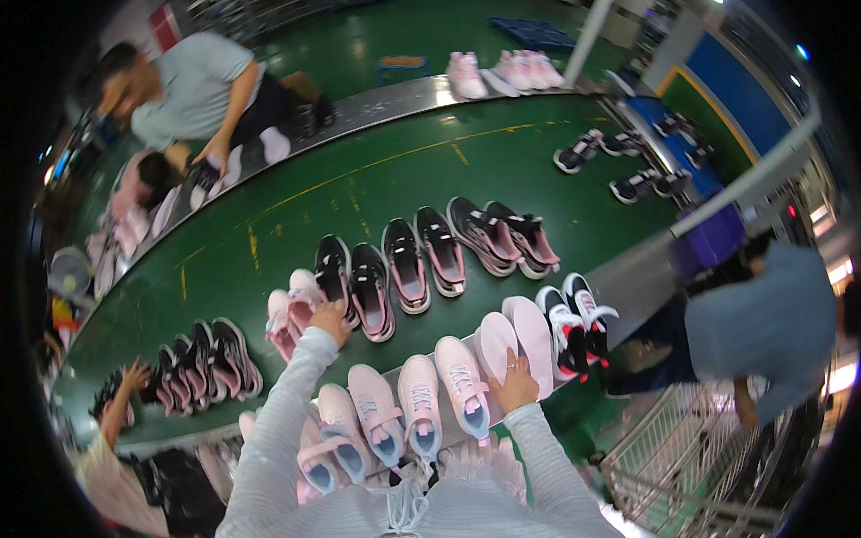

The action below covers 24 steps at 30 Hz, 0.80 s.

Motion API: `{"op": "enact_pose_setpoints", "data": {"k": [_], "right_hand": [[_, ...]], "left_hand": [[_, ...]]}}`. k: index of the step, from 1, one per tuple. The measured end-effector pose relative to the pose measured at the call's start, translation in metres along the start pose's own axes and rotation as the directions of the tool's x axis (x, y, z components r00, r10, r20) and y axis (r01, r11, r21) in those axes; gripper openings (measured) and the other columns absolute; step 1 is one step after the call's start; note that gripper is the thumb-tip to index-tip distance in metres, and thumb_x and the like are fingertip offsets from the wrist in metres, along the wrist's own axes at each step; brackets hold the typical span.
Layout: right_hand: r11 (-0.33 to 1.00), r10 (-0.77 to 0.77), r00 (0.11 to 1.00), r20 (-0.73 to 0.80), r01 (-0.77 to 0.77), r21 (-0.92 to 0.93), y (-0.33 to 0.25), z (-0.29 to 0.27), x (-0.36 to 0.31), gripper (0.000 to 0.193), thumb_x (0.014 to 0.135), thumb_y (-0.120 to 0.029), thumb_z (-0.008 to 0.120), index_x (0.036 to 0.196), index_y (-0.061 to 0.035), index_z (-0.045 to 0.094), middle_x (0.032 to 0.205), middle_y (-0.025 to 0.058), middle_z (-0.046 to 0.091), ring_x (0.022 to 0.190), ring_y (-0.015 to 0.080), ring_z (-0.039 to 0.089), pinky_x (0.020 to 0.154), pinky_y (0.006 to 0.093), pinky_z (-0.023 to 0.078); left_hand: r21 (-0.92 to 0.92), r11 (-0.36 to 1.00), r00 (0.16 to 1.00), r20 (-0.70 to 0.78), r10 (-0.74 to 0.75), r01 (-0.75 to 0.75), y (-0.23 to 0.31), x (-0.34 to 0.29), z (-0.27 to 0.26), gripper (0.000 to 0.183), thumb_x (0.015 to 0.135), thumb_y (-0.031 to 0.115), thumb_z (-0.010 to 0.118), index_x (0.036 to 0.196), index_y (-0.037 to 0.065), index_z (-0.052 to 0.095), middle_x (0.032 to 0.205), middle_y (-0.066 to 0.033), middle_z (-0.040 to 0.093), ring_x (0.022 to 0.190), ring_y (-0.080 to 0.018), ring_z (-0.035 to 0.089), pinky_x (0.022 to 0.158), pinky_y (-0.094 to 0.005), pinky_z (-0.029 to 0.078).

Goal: The person inserts white insoles into pink and black sneakers on a factory assembly line. They handle shoes one at a time, placing each insole into the shoe and arranging the completed pairs on the conveyor belt.

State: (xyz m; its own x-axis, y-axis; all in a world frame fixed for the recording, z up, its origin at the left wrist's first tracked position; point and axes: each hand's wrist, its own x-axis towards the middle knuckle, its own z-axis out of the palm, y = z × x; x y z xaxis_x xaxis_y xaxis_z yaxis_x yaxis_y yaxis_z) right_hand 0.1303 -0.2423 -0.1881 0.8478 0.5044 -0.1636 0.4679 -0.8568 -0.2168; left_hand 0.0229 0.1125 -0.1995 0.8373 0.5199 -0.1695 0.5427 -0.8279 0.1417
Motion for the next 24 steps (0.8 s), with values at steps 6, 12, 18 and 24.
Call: {"op": "enact_pose_setpoints", "data": {"k": [6, 12, 18, 24], "right_hand": [[0.998, 0.038, 0.971, 0.236, -0.027, -0.049, 0.005, -0.005, 0.013, 0.082, 0.060, -0.034, 0.064, 0.125, -0.0105, 0.020, 0.101, 0.0171, 0.047, 0.073, 0.0320, 0.055, 0.063, 0.0387, 0.044], [0.998, 0.017, 0.967, 0.255, -0.003, -0.055, 0.008, -0.005, 0.009, 0.083, 0.062, -0.032, 0.063, 0.126, -0.0082, 0.016, 0.097, 0.0183, 0.050, 0.076, 0.0323, 0.054, 0.064, 0.0396, 0.043], [0.961, -0.228, 0.973, 0.022, 0.222, 0.164, -0.001, -0.033, 0.017, 0.051, 0.070, -0.022, 0.056, 0.113, -0.0059, 0.036, 0.094, 0.0159, 0.052, 0.078, 0.0319, 0.054, 0.063, 0.0375, 0.044], [0.706, -0.699, 0.700, 0.146, 0.708, -0.019, -0.125, -0.042, 0.059, 0.018, 0.068, -0.019, 0.049, 0.081, -0.0123, 0.058, 0.075, 0.0121, 0.052, 0.059, 0.0286, 0.055, 0.050, 0.0382, 0.044]], "left_hand": [[0.107, 0.974, 0.980, -0.004, -0.199, 0.199, -0.009, 0.029, 0.049, 0.023, 0.068, 0.019, 0.048, 0.087, 0.007, 0.052, 0.079, -0.0136, 0.059, 0.080, -0.0297, 0.054, 0.077, -0.0327, 0.036], [-0.277, 0.911, 0.952, 0.061, -0.301, 0.306, 0.065, 0.021, 0.062, 0.033, 0.069, 0.029, 0.049, 0.089, 0.003, 0.053, 0.081, -0.0187, 0.057, 0.079, -0.0343, 0.053, 0.076, -0.0372, 0.039], [-0.614, 0.788, 0.748, -0.502, -0.434, 0.045, 0.064, -0.038, 0.063, 0.035, 0.063, 0.012, 0.060, 0.094, 0.000, 0.047, 0.093, -0.0183, 0.050, 0.087, -0.0335, 0.045, 0.077, -0.0383, 0.036], [-0.759, 0.650, 0.620, -0.518, -0.590, -0.015, 0.015, -0.002, 0.105, 0.039, 0.073, 0.020, 0.053, 0.106, 0.000, 0.044, 0.108, -0.0182, 0.045, 0.100, -0.0316, 0.042, 0.085, -0.0344, 0.034]]}}
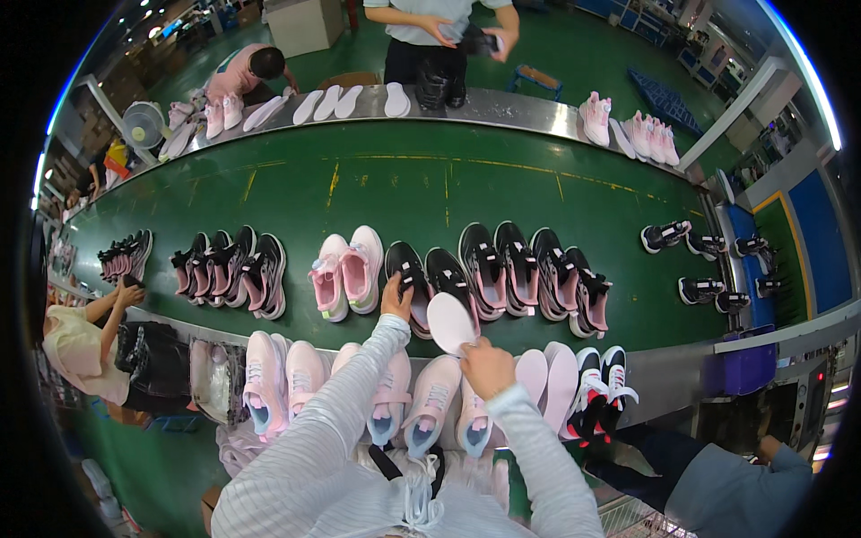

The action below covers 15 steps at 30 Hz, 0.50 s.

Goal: The person inserts white insoles into pink and black sneakers on a factory assembly line. They handle shoes one at a time, placing each insole into the shoe and arranging the completed pairs on the conveyor belt.

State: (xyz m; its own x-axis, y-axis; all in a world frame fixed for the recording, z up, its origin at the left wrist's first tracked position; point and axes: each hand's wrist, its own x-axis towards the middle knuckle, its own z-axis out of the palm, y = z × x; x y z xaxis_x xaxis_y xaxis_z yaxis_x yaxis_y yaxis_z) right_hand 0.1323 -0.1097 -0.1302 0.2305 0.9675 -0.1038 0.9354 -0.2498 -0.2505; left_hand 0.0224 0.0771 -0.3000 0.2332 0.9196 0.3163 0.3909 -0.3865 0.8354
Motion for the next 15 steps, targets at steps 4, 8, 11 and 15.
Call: {"op": "enact_pose_setpoints", "data": {"k": [4, 8, 11, 15], "right_hand": [[0.955, -0.131, 0.984, 0.121, 0.158, -0.250, -0.016, -0.001, 0.063, 0.014, 0.064, -0.016, 0.051, 0.067, -0.0062, 0.061, 0.067, 0.0121, 0.057, 0.061, 0.0240, 0.058, 0.053, 0.0331, 0.046], [0.926, -0.225, 0.970, 0.094, 0.243, -0.290, -0.021, 0.044, 0.107, 0.014, 0.065, -0.019, 0.054, 0.065, -0.0068, 0.061, 0.065, 0.0129, 0.058, 0.062, 0.0256, 0.058, 0.054, 0.0338, 0.046], [0.946, -0.136, 0.987, 0.080, 0.153, -0.285, -0.031, 0.088, 0.133, 0.014, 0.067, -0.019, 0.052, 0.064, -0.0079, 0.061, 0.066, 0.0112, 0.059, 0.062, 0.0248, 0.059, 0.053, 0.0335, 0.046], [0.990, -0.056, 0.996, 0.075, 0.065, -0.128, -0.040, 0.104, 0.140, 0.014, 0.069, -0.024, 0.051, 0.070, -0.0138, 0.061, 0.073, 0.0068, 0.060, 0.068, 0.0236, 0.058, 0.058, 0.0343, 0.046]], "left_hand": [[0.248, 0.947, 0.953, 0.168, -0.251, 0.206, 0.027, 0.031, -0.011, 0.038, 0.080, 0.035, 0.038, 0.079, 0.000, 0.053, 0.079, -0.0209, 0.054, 0.077, -0.0364, 0.050, 0.068, -0.0426, 0.039], [0.334, 0.925, 0.888, 0.347, -0.302, 0.184, 0.043, 0.049, -0.027, 0.040, 0.082, 0.036, 0.035, 0.075, 0.001, 0.053, 0.081, -0.0192, 0.055, 0.077, -0.0357, 0.051, 0.068, -0.0423, 0.039], [0.189, 0.969, 0.922, 0.322, -0.214, 0.159, 0.017, 0.043, -0.033, 0.030, 0.076, 0.028, 0.046, 0.090, 0.001, 0.051, 0.088, -0.0214, 0.054, 0.082, -0.0368, 0.050, 0.071, -0.0394, 0.041], [0.170, 0.968, 0.866, 0.436, -0.244, 0.187, 0.031, 0.029, -0.048, 0.055, 0.061, 0.015, 0.059, 0.110, 0.005, 0.038, 0.094, -0.0223, 0.052, 0.088, -0.0351, 0.051, 0.075, -0.0377, 0.041]]}}
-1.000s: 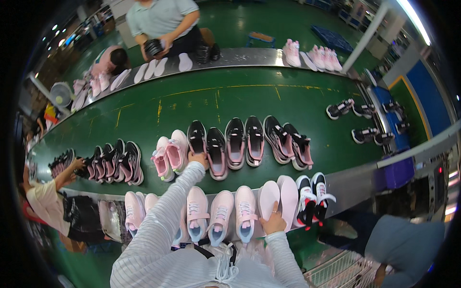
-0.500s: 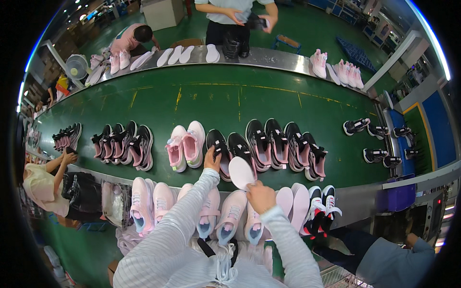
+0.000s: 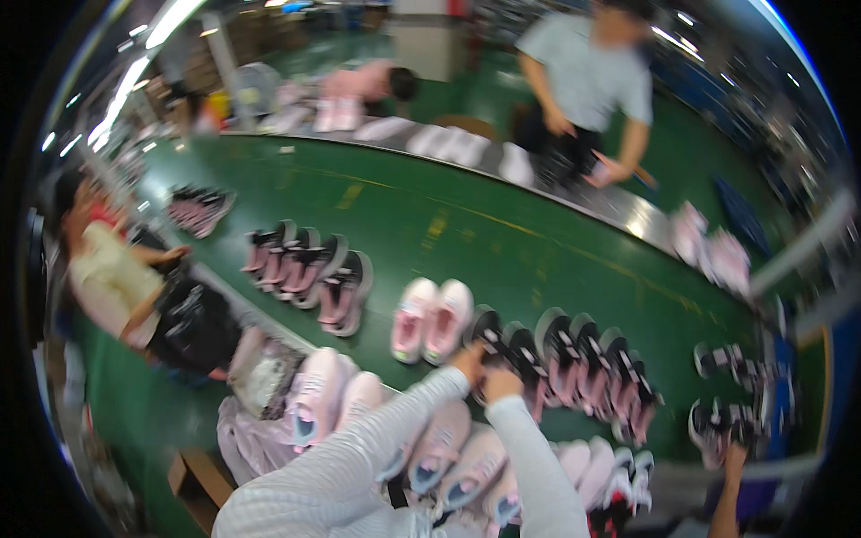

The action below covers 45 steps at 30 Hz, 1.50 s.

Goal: The person inserts white insoles into pink and black sneakers on a factory assembly line. They handle shoes one at a time, placing each insole into the shoe and arranging the completed pairs on the conveyor belt.

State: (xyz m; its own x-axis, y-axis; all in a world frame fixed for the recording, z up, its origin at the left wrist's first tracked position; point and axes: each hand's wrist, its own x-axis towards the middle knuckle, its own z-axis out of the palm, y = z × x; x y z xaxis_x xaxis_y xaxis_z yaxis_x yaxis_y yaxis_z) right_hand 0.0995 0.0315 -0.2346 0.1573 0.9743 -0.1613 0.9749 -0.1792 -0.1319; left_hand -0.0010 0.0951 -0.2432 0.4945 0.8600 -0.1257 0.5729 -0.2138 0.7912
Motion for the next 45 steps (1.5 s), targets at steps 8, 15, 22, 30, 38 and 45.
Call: {"op": "enact_pose_setpoints", "data": {"k": [8, 15, 22, 30, 38, 45], "right_hand": [[0.929, 0.283, 0.958, -0.049, -0.261, 0.263, -0.018, 0.017, 0.020, 0.018, 0.072, -0.015, 0.049, 0.076, -0.0007, 0.058, 0.075, 0.0201, 0.057, 0.072, 0.0336, 0.055, 0.063, 0.0388, 0.044], [0.970, 0.113, 0.993, 0.033, -0.117, 0.213, -0.006, 0.052, 0.050, 0.024, 0.078, -0.016, 0.042, 0.091, -0.0011, 0.055, 0.085, 0.0196, 0.055, 0.086, 0.0351, 0.050, 0.075, 0.0367, 0.041], [0.948, 0.049, 0.999, 0.007, -0.049, 0.313, -0.006, 0.057, 0.045, 0.025, 0.078, -0.016, 0.042, 0.093, -0.0006, 0.054, 0.087, 0.0200, 0.055, 0.093, 0.0364, 0.046, 0.078, 0.0375, 0.039], [0.838, 0.138, 0.916, -0.376, 0.094, 0.537, -0.007, 0.009, -0.063, 0.011, 0.067, -0.005, 0.050, 0.076, 0.0020, 0.054, 0.074, 0.0194, 0.054, 0.071, 0.0351, 0.051, 0.066, 0.0395, 0.039], [0.869, 0.166, 0.963, -0.212, -0.041, 0.494, -0.016, 0.026, -0.073, 0.037, 0.067, -0.019, 0.056, 0.098, -0.0026, 0.047, 0.075, 0.0179, 0.056, 0.069, 0.0337, 0.054, 0.061, 0.0413, 0.042], [0.943, 0.174, 0.975, -0.139, -0.125, 0.307, -0.021, 0.054, -0.039, 0.019, 0.071, -0.021, 0.052, 0.076, -0.0035, 0.049, 0.059, 0.0165, 0.056, 0.055, 0.0327, 0.055, 0.052, 0.0421, 0.043]], "left_hand": [[-0.102, 0.986, 0.989, 0.053, 0.136, -0.130, -0.026, -0.003, 0.014, 0.051, 0.074, 0.014, 0.048, 0.121, 0.005, 0.029, 0.109, -0.0194, 0.046, 0.096, -0.0337, 0.046, 0.083, -0.0351, 0.037], [-0.102, 0.994, 0.992, 0.123, 0.040, -0.027, -0.036, -0.002, 0.024, 0.049, 0.078, 0.015, 0.042, 0.124, 0.013, 0.026, 0.126, -0.0079, 0.031, 0.110, -0.0252, 0.037, 0.092, -0.0303, 0.030], [-0.169, 0.985, 0.995, 0.098, -0.015, 0.031, -0.027, 0.000, 0.011, 0.051, 0.077, 0.016, 0.045, 0.124, 0.011, 0.026, 0.124, -0.0128, 0.032, 0.110, -0.0264, 0.037, 0.093, -0.0294, 0.029], [-0.146, 0.989, 0.994, -0.101, -0.051, 0.036, 0.016, -0.033, 0.020, 0.028, 0.072, 0.013, 0.051, 0.098, 0.001, 0.048, 0.103, -0.0162, 0.047, 0.093, -0.0289, 0.048, 0.077, -0.0343, 0.040], [0.572, 0.801, 0.624, 0.564, -0.541, 0.177, -0.005, 0.047, 0.066, 0.040, 0.081, 0.032, 0.029, 0.114, 0.011, 0.041, 0.118, -0.0122, 0.037, 0.107, -0.0225, 0.038, 0.091, -0.0333, 0.028], [0.633, 0.773, 0.571, 0.652, -0.499, -0.047, -0.029, 0.060, 0.059, 0.041, 0.077, 0.037, 0.033, 0.109, 0.014, 0.045, 0.111, -0.0083, 0.043, 0.099, -0.0203, 0.043, 0.084, -0.0370, 0.033]]}}
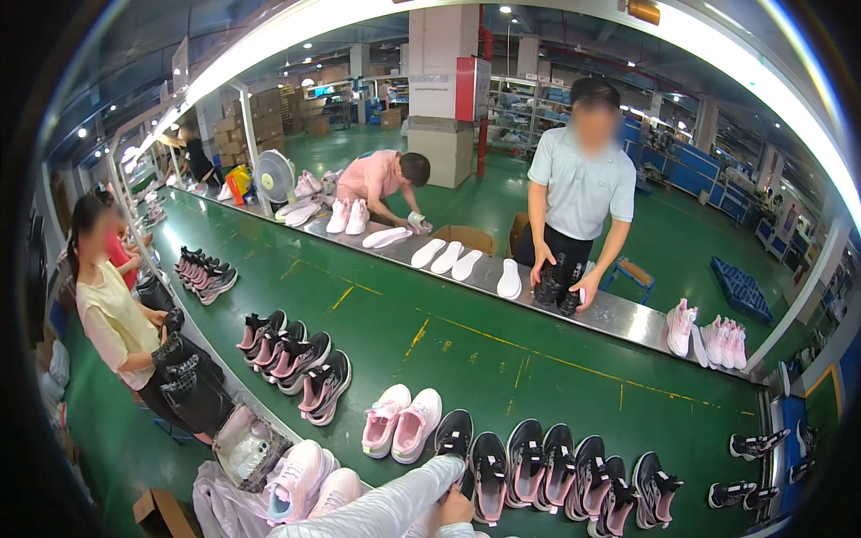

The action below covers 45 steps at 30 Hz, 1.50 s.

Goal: The person inserts white insoles into pink and black sneakers on a factory assembly line. They handle shoes one at a time, placing each insole into the shoe and arranging the completed pairs on the conveyor belt.

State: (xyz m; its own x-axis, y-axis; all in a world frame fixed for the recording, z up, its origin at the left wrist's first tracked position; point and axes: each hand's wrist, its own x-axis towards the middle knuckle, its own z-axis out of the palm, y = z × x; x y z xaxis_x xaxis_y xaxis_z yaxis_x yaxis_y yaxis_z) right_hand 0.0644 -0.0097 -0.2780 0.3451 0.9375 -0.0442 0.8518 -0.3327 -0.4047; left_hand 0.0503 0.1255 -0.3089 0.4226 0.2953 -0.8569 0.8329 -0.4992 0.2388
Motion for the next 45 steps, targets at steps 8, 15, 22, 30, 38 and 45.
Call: {"op": "enact_pose_setpoints", "data": {"k": [8, 15, 22, 30, 38, 45], "right_hand": [[0.914, 0.061, 0.998, -0.007, -0.053, 0.403, 0.013, -0.015, -0.005, 0.034, 0.067, -0.025, 0.059, 0.098, -0.0105, 0.053, 0.063, 0.0126, 0.058, 0.058, 0.0295, 0.056, 0.056, 0.0369, 0.044], [0.579, 0.451, 0.885, -0.114, -0.193, 0.792, 0.098, -0.121, -0.087, 0.016, 0.079, -0.010, 0.045, 0.087, -0.0012, 0.055, 0.059, 0.0058, 0.057, 0.051, 0.0080, 0.052, 0.049, 0.0220, 0.043], [0.602, 0.795, 0.552, -0.250, -0.768, 0.219, 0.209, -0.129, -0.225, 0.058, 0.069, -0.033, 0.056, 0.116, -0.0052, 0.034, 0.112, 0.0173, 0.041, 0.099, 0.0311, 0.043, 0.083, 0.0362, 0.036], [0.576, 0.815, 0.558, -0.157, -0.808, 0.121, 0.204, -0.132, -0.234, 0.071, 0.067, -0.033, 0.059, 0.122, -0.0053, 0.024, 0.115, 0.0176, 0.039, 0.107, 0.0288, 0.039, 0.086, 0.0341, 0.036], [0.531, 0.836, 0.532, -0.133, -0.846, -0.045, 0.204, -0.145, -0.220, 0.079, 0.059, -0.040, 0.064, 0.122, -0.0095, 0.028, 0.090, 0.0183, 0.053, 0.083, 0.0299, 0.050, 0.072, 0.0387, 0.039], [0.707, 0.708, 0.606, -0.364, -0.606, 0.366, 0.198, -0.169, -0.219, 0.046, 0.064, -0.025, 0.063, 0.104, -0.0074, 0.049, 0.082, 0.0184, 0.056, 0.073, 0.0295, 0.056, 0.063, 0.0341, 0.044]], "left_hand": [[0.488, 0.803, 0.931, 0.059, 0.359, -0.341, -0.012, -0.033, 0.006, 0.041, 0.073, 0.042, 0.037, 0.103, 0.017, 0.050, 0.103, -0.0038, 0.051, 0.091, -0.0178, 0.049, 0.077, -0.0412, 0.038], [0.351, 0.936, 0.969, -0.241, 0.051, 0.038, -0.018, -0.019, 0.002, 0.043, 0.072, 0.025, 0.037, 0.105, -0.001, 0.047, 0.091, -0.0202, 0.055, 0.077, -0.0282, 0.057, 0.067, -0.0364, 0.045], [0.219, 0.923, 0.517, -0.776, 0.361, -0.316, -0.077, -0.014, 0.040, 0.040, 0.070, 0.013, 0.048, 0.107, 0.000, 0.040, 0.095, -0.0156, 0.054, 0.093, -0.0289, 0.048, 0.079, -0.0325, 0.039], [-0.818, -0.018, 0.818, -0.574, -0.044, -0.575, -0.098, 0.023, 0.014, 0.055, 0.075, 0.029, 0.044, 0.124, 0.017, 0.022, 0.125, -0.0068, 0.031, 0.108, -0.0280, 0.035, 0.088, -0.0414, 0.028], [-0.696, -0.363, 0.738, -0.674, 0.032, -0.620, -0.098, 0.016, 0.021, 0.040, 0.081, 0.021, 0.028, 0.121, 0.014, 0.029, 0.118, -0.0039, 0.036, 0.108, -0.0235, 0.036, 0.082, -0.0418, 0.034], [-0.766, -0.272, 0.803, -0.594, -0.048, -0.582, -0.072, -0.022, 0.021, 0.045, 0.080, 0.034, 0.027, 0.121, 0.016, 0.027, 0.128, -0.0015, 0.028, 0.116, -0.0221, 0.027, 0.088, -0.0458, 0.022]]}}
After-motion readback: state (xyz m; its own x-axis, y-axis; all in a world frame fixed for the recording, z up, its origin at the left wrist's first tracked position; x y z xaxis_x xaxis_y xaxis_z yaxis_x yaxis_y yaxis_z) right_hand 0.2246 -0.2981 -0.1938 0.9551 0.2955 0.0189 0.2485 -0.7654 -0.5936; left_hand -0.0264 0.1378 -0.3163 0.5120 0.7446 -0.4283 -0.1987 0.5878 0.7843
